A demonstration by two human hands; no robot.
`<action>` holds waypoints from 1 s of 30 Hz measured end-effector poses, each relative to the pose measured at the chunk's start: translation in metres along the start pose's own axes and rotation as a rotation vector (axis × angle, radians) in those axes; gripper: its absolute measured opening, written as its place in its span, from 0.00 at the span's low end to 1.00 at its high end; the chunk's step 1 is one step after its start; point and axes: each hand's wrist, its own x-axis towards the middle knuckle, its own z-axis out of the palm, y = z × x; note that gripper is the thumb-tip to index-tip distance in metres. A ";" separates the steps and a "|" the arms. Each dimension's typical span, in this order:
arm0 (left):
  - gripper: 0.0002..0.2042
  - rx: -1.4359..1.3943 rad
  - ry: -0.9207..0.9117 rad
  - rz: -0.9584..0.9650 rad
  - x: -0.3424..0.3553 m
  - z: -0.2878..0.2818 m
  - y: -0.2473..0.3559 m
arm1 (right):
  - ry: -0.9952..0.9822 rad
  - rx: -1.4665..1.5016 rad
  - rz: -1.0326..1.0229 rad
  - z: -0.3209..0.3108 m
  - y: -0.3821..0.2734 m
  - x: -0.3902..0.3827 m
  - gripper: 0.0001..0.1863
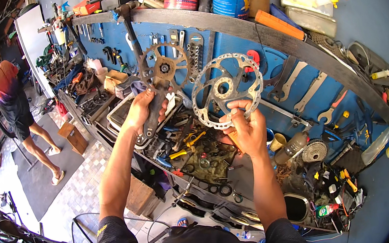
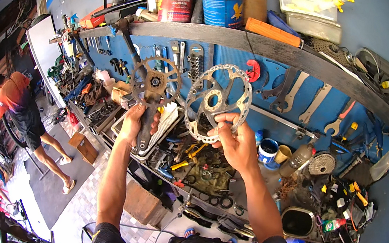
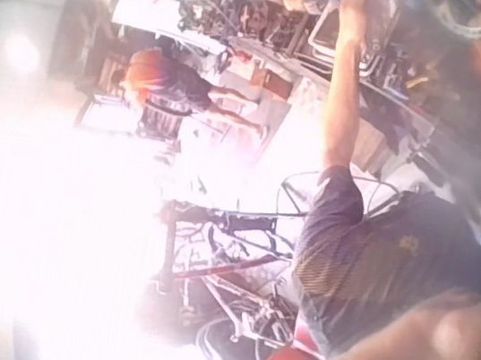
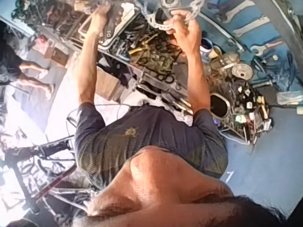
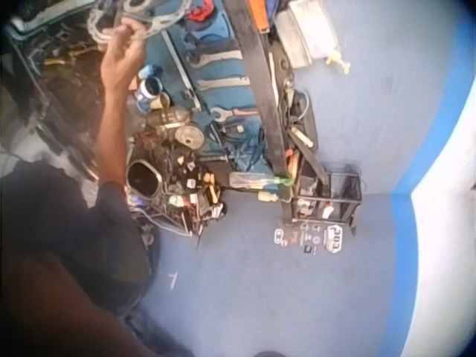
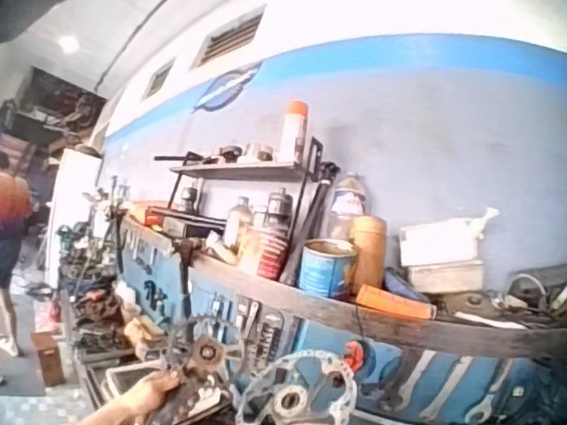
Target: The person handles small bicycle parts on a workbench, then wipes a bicycle seat with a cloth and adjusts the seat post on a bike frame. The person also handles a bicycle chain and other components on the bench.
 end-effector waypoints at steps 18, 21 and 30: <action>0.26 0.019 0.243 0.091 -0.056 -0.049 -0.034 | -0.057 0.483 -0.065 0.042 -0.037 0.062 0.18; 0.24 -0.004 0.286 0.077 -0.062 -0.053 -0.039 | -0.026 0.619 -0.051 0.037 -0.042 0.067 0.19; 0.24 0.004 0.231 0.046 -0.063 -0.049 -0.054 | -0.003 0.734 -0.096 0.017 -0.047 0.052 0.17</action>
